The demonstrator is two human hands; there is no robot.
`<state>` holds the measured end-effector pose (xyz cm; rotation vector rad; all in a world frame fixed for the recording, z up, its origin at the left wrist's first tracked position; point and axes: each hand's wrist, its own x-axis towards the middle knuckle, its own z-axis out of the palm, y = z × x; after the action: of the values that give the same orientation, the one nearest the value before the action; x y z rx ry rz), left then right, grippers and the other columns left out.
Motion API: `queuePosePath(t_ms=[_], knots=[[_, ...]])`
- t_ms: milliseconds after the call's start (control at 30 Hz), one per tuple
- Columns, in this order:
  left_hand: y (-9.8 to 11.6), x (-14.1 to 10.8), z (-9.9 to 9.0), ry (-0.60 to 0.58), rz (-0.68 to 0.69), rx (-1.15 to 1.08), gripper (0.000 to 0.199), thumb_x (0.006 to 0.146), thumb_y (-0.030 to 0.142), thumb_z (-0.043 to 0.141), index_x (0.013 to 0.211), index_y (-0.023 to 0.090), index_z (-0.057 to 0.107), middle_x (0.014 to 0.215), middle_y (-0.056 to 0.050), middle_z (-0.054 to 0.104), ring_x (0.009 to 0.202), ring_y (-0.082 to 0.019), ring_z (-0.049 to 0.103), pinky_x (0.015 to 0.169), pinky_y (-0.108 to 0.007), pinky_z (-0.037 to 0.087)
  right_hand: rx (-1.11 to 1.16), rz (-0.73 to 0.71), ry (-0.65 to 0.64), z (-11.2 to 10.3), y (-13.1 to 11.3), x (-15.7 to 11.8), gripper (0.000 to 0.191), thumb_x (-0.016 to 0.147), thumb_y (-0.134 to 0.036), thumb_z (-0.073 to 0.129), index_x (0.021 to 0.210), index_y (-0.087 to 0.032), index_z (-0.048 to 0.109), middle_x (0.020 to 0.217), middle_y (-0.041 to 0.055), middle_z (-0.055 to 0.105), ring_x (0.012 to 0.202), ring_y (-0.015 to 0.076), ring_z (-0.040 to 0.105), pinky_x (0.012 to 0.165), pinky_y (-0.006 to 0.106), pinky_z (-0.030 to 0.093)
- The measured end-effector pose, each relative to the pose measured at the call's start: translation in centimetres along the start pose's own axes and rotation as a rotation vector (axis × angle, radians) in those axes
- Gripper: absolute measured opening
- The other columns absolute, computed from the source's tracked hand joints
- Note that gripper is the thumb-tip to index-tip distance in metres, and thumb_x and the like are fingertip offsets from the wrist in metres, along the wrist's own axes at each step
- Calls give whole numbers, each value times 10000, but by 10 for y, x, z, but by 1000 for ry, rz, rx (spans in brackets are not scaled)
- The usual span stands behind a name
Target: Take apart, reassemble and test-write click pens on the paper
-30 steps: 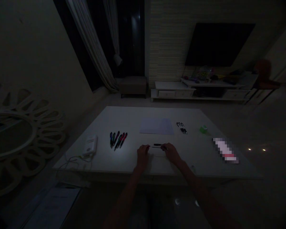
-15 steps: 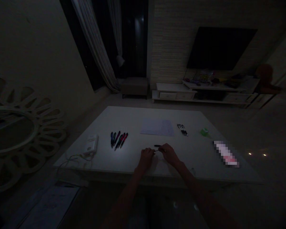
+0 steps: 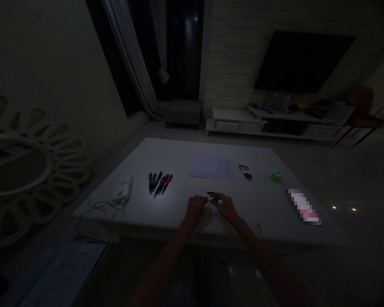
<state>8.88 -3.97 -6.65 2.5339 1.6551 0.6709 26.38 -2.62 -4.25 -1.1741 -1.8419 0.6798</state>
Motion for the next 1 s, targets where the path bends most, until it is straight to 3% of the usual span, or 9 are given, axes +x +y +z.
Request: queuePosePath(t_ms=[167, 300, 500, 700, 1000], knots=[[-2, 3, -3, 91, -191, -54, 239, 887, 114, 405, 1026, 207, 576, 958, -61, 612, 918, -200, 526, 783, -336, 356, -222, 19, 72, -11, 22, 1, 186, 724, -226, 644, 905, -213, 688, 992, 83, 658, 971, 235, 575, 877, 405, 435], [-4, 5, 0, 173, -301, -98, 220, 920, 175, 382, 1020, 189, 577, 945, -57, 621, 901, -190, 540, 778, -322, 364, -343, 15, 71, -9, 41, 1, 173, 760, -233, 618, 910, -206, 701, 1085, 98, 623, 1042, 235, 529, 904, 393, 409], [-3, 5, 1, 146, -274, -73, 210, 927, 182, 383, 1002, 203, 578, 931, -41, 616, 898, -174, 535, 769, -305, 360, -361, 13, 45, 8, 44, 17, 175, 786, -256, 597, 929, -215, 689, 1012, 75, 644, 979, 216, 542, 871, 349, 407], [0, 6, -3, 118, -279, -50, 210, 931, 187, 379, 1006, 201, 575, 938, -46, 614, 909, -178, 532, 776, -307, 344, -401, -30, -23, 11, 41, 28, 139, 813, -255, 561, 879, -201, 671, 902, 57, 668, 886, 202, 556, 822, 314, 396], [1, 7, -6, 51, -278, -56, 207, 919, 166, 401, 1032, 210, 569, 957, -41, 608, 924, -174, 526, 777, -303, 341, -406, -27, -48, 13, 45, 29, 161, 824, -241, 546, 918, -197, 670, 936, 68, 673, 925, 208, 554, 840, 322, 392]])
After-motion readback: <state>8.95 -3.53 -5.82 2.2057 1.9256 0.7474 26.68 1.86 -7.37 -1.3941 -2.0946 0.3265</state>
